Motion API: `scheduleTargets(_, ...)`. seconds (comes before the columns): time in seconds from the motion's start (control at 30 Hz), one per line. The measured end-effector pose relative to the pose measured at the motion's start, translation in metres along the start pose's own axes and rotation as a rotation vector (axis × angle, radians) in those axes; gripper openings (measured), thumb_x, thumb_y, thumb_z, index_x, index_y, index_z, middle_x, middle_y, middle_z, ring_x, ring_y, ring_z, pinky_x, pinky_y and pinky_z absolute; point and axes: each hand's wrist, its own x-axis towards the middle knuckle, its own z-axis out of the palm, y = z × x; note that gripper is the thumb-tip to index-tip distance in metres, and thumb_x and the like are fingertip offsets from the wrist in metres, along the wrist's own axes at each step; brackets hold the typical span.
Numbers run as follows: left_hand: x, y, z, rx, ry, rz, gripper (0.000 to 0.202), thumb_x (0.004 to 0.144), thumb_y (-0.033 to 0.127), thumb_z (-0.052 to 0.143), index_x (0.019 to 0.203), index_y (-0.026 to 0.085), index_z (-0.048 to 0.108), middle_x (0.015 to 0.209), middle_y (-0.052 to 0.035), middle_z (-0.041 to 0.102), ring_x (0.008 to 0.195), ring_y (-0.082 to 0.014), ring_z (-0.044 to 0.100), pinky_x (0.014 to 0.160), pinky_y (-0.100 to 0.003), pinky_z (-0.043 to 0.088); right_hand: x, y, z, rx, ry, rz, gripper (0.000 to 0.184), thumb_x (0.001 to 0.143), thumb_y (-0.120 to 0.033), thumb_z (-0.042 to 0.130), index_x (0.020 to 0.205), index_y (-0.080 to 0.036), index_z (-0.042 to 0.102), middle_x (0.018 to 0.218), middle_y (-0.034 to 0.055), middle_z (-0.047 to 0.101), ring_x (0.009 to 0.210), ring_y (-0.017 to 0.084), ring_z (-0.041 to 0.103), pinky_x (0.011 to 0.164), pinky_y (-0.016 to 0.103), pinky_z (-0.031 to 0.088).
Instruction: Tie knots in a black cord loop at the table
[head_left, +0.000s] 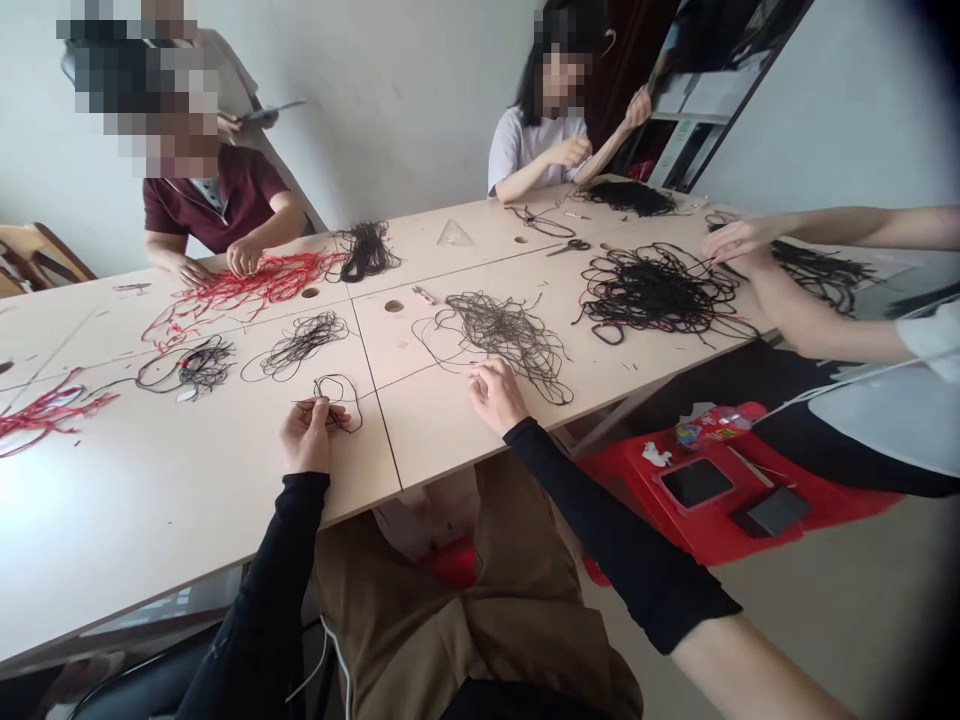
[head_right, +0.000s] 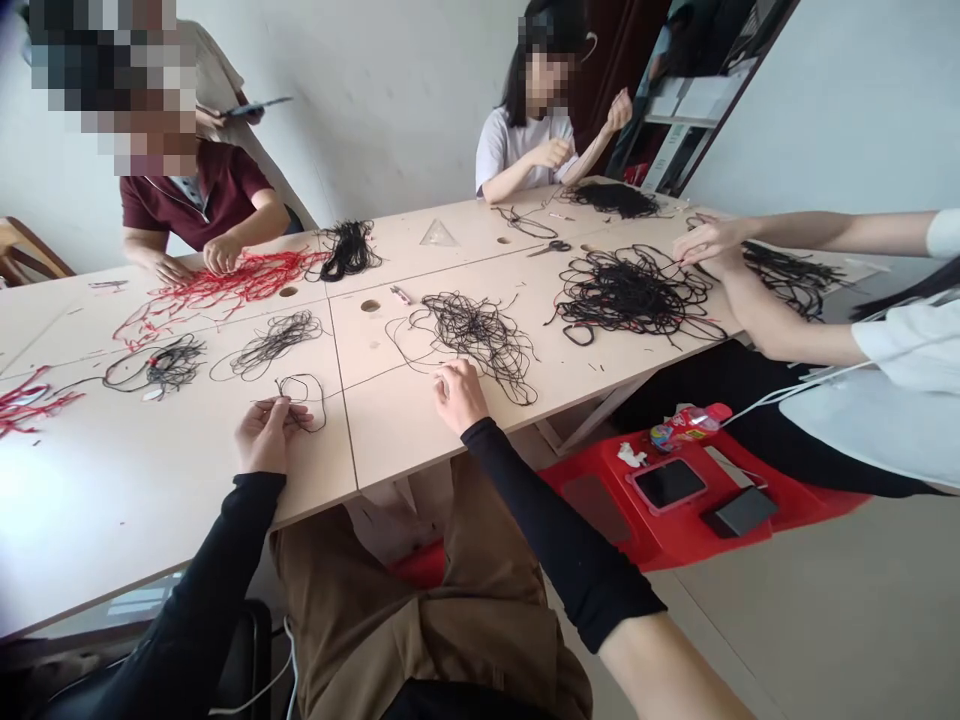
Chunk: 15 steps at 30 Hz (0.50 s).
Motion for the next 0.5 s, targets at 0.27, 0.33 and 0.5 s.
scheduleTargets(0.27, 0.0016, 0.0038, 0.0056, 0.051, 0.013, -0.012, 0.027, 0.071, 0.036, 0.069, 0.079, 0.015, 0.054, 0.060, -0.0010, 0.065, 0.048, -0.0162, 0.062, 0.049, -0.030, 0.052, 0.0015, -0.0004, 0.0006, 0.011, 0.018, 0.001, 0.016, 0.081, -0.010, 0.050, 0.081, -0.016, 0.064, 0.092, 0.0109, 0.055, 0.093, 0.024, 0.053, 0.086, 0.040, 0.049)
scheduleTargets(0.33, 0.0023, 0.0035, 0.0056, 0.065, 0.021, -0.016, 0.027, 0.071, 0.036, 0.069, 0.079, 0.015, 0.054, 0.059, -0.0011, 0.065, 0.048, -0.0160, 0.061, 0.048, -0.029, 0.051, 0.0017, -0.0019, -0.0006, 0.018, 0.022, 0.005, 0.016, 0.081, -0.010, 0.049, 0.081, -0.016, 0.064, 0.092, 0.0107, 0.056, 0.093, 0.024, 0.054, 0.085, 0.040, 0.049)
scheduleTargets(0.5, 0.0036, 0.0031, 0.0048, 0.084, 0.030, -0.019, 0.028, 0.072, 0.037, 0.069, 0.080, 0.015, 0.054, 0.059, -0.0007, 0.064, 0.047, -0.0156, 0.061, 0.048, -0.029, 0.051, 0.0022, -0.0044, -0.0021, 0.045, 0.040, 0.011, 0.018, 0.081, -0.010, 0.047, 0.081, -0.017, 0.063, 0.091, 0.0103, 0.057, 0.091, 0.024, 0.055, 0.086, 0.040, 0.049)
